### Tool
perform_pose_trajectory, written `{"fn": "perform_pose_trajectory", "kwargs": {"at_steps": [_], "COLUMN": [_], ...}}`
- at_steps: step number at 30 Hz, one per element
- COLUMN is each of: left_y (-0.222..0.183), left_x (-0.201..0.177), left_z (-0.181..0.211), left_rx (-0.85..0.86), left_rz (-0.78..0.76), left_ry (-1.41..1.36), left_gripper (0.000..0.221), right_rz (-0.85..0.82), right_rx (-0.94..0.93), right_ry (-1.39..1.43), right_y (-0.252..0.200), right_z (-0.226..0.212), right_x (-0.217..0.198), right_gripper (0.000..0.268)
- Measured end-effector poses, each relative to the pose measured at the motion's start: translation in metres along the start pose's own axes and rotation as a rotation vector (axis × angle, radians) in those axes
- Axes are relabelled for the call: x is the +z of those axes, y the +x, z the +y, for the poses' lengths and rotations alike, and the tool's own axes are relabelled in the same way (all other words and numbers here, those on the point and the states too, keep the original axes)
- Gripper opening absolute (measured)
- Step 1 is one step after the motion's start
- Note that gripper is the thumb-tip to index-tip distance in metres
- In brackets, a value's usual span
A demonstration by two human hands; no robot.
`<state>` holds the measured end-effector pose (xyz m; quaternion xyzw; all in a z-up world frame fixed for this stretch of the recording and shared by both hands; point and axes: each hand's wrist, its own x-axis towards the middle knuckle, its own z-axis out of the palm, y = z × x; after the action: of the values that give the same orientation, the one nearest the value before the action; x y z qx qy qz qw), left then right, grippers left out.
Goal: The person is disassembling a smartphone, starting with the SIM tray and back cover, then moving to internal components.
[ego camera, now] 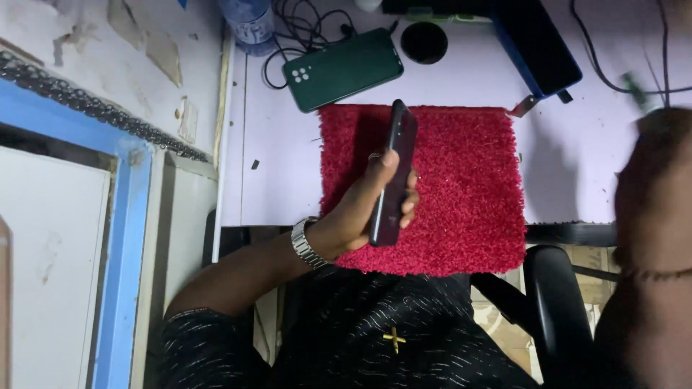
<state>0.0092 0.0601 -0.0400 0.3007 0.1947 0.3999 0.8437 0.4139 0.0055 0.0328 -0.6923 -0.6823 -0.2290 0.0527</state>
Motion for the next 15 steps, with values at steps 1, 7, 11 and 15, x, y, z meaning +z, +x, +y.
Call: {"fn": "perform_pose_trajectory", "kwargs": {"at_steps": [1,7,11,15], "left_y": [0.002,0.002,-0.001,0.003], "left_x": [-0.010,0.008,0.021,0.009], "left_z": [-0.010,0.006,0.018,0.007], "left_rx": [0.070,0.305,0.339,0.415], "left_rz": [0.011,0.226,0.274,0.289], "left_ry": [0.064,0.085,0.035,0.120], "left_gripper": [0.053,0.082,0.081,0.084], "right_rz": [0.036,0.072,0.164,-0.025], "right_rx": [0.019,-0.273,-0.317,-0.380], "right_ry": [0.049,0.194,0.164,1.003], "right_y": [-0.006,0.002,0.014,0.022], "right_z": [-0.056,-0.174,-0.200,-0.225], "right_x": [-0.006,-0.007,-0.036,-0.078], "right_gripper": [0.010,0.026,0.038,0.023]}}
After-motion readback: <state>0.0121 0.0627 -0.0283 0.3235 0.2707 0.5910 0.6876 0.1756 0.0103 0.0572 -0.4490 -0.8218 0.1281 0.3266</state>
